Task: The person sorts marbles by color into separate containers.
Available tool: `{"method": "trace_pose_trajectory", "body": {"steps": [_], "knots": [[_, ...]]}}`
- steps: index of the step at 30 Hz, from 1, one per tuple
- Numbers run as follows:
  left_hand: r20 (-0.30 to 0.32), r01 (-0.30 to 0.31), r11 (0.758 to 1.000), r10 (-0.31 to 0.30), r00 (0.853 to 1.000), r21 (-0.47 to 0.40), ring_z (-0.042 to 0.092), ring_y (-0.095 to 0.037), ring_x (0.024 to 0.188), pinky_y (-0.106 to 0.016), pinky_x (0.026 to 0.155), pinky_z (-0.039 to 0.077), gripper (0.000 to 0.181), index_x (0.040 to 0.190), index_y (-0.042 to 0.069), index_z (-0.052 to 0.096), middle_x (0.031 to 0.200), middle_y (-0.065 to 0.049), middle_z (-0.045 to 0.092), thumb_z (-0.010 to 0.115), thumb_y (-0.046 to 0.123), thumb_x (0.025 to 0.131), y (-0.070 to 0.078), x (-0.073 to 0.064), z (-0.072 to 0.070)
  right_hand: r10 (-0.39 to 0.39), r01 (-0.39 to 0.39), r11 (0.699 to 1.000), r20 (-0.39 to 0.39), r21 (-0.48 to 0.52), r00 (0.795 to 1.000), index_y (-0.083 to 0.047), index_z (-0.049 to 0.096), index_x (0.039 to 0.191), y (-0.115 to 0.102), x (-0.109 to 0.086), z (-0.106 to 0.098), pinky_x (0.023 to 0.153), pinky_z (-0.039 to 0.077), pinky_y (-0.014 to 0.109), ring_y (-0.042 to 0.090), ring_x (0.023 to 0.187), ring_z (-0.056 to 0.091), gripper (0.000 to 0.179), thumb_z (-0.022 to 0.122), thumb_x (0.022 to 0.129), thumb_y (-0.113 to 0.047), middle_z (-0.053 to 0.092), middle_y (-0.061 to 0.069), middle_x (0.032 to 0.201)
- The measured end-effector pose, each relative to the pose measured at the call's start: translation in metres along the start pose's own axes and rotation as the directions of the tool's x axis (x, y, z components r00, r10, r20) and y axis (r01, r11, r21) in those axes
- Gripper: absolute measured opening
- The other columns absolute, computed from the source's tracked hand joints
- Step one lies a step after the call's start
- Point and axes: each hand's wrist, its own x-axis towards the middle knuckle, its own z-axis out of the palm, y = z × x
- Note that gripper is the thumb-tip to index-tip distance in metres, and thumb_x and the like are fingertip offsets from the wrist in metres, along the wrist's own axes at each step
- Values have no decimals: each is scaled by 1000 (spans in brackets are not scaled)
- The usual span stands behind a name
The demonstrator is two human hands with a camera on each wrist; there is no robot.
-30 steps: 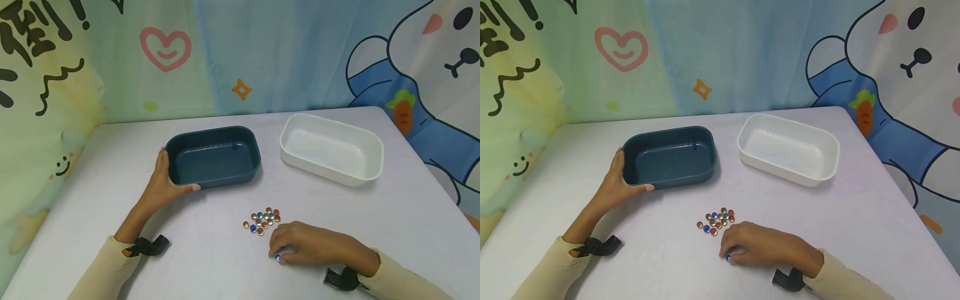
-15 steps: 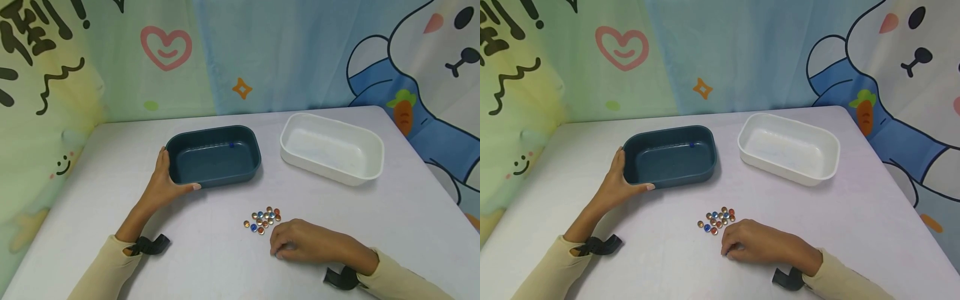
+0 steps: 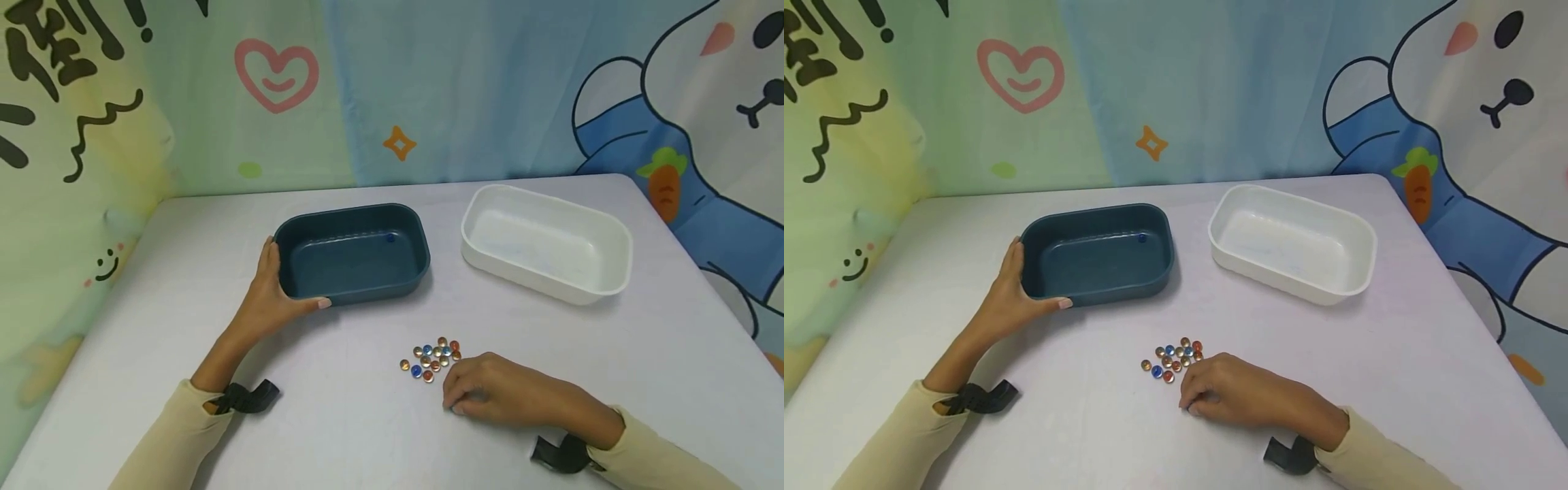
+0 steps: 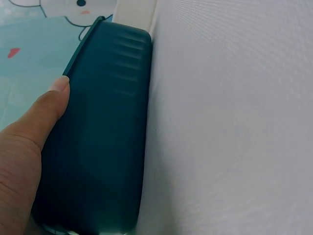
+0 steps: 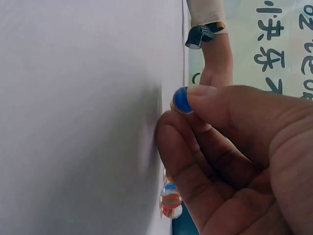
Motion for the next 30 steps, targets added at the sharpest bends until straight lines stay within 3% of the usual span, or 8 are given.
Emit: {"method": "trace_pose_trajectory", "body": {"steps": [8,13,18,22,30], "knots": [[-9,-7,1000,7,1000,-2,1,-20,130,-54,95,20,125,140,14,-7,143,8,-14,70,62,55,0,-1,-1,-29,28,999,-87,-18,996,-14,68,92,3,5,-8,86,39,26,4,91,54,14,63,80,-7,58,-12,95],[-2,-9,1000,9,1000,-6,2,-21,130,-54,95,19,126,140,13,-7,143,8,-14,70,63,54,1,1,0,24,-24,1000,-142,1,990,-12,70,89,1,6,-22,78,44,23,8,89,56,15,66,77,-3,61,-7,94],[-1,-8,1000,8,1000,-8,2,-21,130,-54,96,19,126,140,13,-7,143,9,-14,70,63,54,2,2,1,105,-104,994,-177,15,979,-8,70,88,-17,14,-40,74,46,24,14,89,58,18,65,75,4,62,1,94],[0,-8,1000,8,1000,-15,1,-20,130,-53,96,19,126,140,14,-7,143,9,-15,70,62,54,2,2,2,107,-104,994,-190,23,976,-6,69,88,-24,20,-53,73,47,26,15,83,59,19,64,75,7,63,2,92],[-9,-6,1000,6,1000,-10,2,-20,130,-53,96,20,126,140,15,-7,142,10,-15,71,61,54,0,2,2,146,-146,989,-265,20,953,-14,68,95,6,28,-62,75,46,22,8,89,56,21,63,79,-1,61,-7,98]]}}
